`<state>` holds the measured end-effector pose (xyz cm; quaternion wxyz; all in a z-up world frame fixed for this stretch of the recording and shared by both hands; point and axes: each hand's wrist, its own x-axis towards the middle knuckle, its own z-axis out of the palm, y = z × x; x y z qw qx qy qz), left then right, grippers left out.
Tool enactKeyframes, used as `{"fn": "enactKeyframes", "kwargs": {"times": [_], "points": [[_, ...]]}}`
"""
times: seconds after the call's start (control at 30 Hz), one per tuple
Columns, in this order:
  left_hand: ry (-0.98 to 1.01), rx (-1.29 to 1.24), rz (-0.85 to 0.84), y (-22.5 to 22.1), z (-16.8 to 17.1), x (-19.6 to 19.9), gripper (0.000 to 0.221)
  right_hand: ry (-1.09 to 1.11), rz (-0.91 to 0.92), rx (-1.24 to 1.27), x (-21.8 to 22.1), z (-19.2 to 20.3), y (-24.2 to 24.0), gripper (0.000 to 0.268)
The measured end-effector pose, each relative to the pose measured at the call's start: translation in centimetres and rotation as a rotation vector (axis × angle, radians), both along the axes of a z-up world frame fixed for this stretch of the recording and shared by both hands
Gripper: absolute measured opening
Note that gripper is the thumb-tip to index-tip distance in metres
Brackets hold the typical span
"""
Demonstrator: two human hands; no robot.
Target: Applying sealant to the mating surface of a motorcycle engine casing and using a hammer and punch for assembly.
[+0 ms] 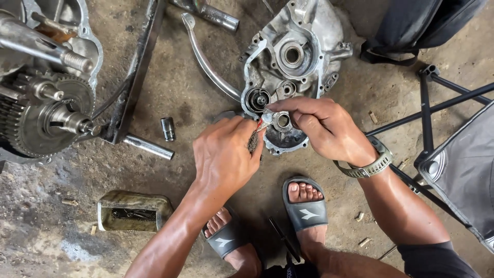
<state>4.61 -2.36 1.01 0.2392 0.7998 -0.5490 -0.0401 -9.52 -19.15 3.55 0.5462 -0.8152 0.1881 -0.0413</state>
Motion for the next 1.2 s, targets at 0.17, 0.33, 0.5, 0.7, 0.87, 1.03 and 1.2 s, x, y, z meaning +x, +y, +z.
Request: {"fn": "enactKeyframes", "kwargs": {"times": [0.17,0.33,0.5,0.7,0.87,1.03,1.2], "points": [[0.107,-0.012,-0.044,-0.2,0.8,0.6,0.013,-0.206,-0.012,0.131,0.7,-0.5,0.3,0.044],[0.119,-0.005,-0.045,-0.4,0.5,0.8,0.014,-0.178,-0.019,0.123,0.8,-0.1,0.1,0.041],[0.059,-0.019,0.031,-0.5,-1.4,1.2,0.015,-0.151,-0.164,0.272,0.4,-1.4,-1.4,0.038],[0.076,0.001,0.112,-0.9,-1.6,1.7,0.022,-0.083,-0.320,-0.475,2.7,-6.9,-9.1,0.047],[0.076,-0.008,0.097,-1.3,-0.9,2.0,0.022,0.033,-0.172,-1.035,2.6,-13.6,-12.7,0.053],[0.044,-0.026,0.074,-1.6,-0.3,2.6,0.025,0.114,-0.055,-1.132,3.5,-13.4,-12.6,0.048],[0.002,-0.082,0.055,-2.3,-0.1,3.3,0.021,0.140,-0.050,-1.168,4.2,-13.5,-12.9,0.051]]}}
